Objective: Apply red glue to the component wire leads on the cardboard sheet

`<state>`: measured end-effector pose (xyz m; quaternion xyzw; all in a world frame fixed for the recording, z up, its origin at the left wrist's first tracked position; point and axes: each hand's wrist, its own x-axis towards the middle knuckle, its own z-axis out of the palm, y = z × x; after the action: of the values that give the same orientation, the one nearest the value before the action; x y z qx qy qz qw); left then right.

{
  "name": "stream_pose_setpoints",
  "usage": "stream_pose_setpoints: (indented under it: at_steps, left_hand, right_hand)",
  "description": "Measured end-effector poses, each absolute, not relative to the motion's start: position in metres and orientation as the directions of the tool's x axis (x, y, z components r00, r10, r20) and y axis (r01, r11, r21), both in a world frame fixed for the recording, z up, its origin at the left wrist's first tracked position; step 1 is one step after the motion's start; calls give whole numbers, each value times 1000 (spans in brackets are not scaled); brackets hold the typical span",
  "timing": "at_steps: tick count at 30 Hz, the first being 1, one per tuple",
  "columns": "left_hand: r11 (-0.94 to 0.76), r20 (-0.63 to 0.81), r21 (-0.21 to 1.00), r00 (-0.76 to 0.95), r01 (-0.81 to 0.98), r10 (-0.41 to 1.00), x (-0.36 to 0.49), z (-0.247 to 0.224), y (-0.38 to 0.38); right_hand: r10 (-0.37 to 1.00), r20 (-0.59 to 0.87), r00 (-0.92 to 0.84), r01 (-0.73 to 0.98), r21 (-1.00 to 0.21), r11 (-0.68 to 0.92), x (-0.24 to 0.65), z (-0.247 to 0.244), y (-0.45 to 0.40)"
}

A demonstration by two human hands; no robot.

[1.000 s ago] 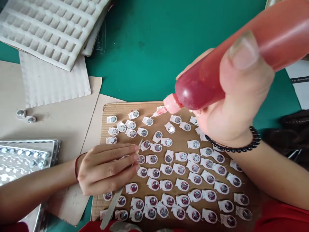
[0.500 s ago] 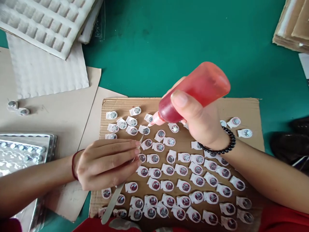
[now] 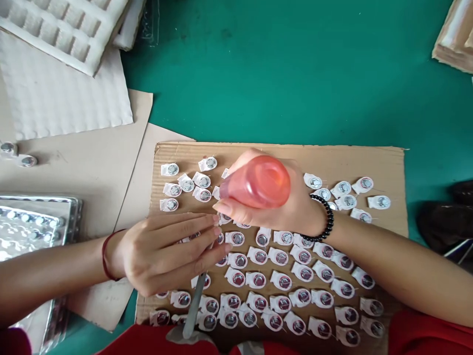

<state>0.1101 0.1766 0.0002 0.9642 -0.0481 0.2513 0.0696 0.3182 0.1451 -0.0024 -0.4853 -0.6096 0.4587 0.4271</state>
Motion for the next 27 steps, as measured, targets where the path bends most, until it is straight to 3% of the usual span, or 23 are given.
stream_pose_setpoints:
  at_steps: [7, 13, 19, 27]
  left_hand:
    - [-985, 511, 124, 859, -117, -38, 114, -2, 173]
    - [-983, 513, 135, 858, -126, -39, 111, -2, 174]
    - [-979, 506, 160, 862, -123, -26, 112, -3, 172]
    - [-979, 515, 171, 857, -114, -10, 112, -4, 173]
  right_hand:
    - [962, 160, -221, 407, -881, 240, 321, -3, 142]
    - [939, 228, -259, 460, -825, 327, 320, -3, 143]
    - [967, 0, -255, 422, -900, 112, 319, -3, 144]
    - [970, -39, -242, 453, -888, 77, 320, -1, 143]
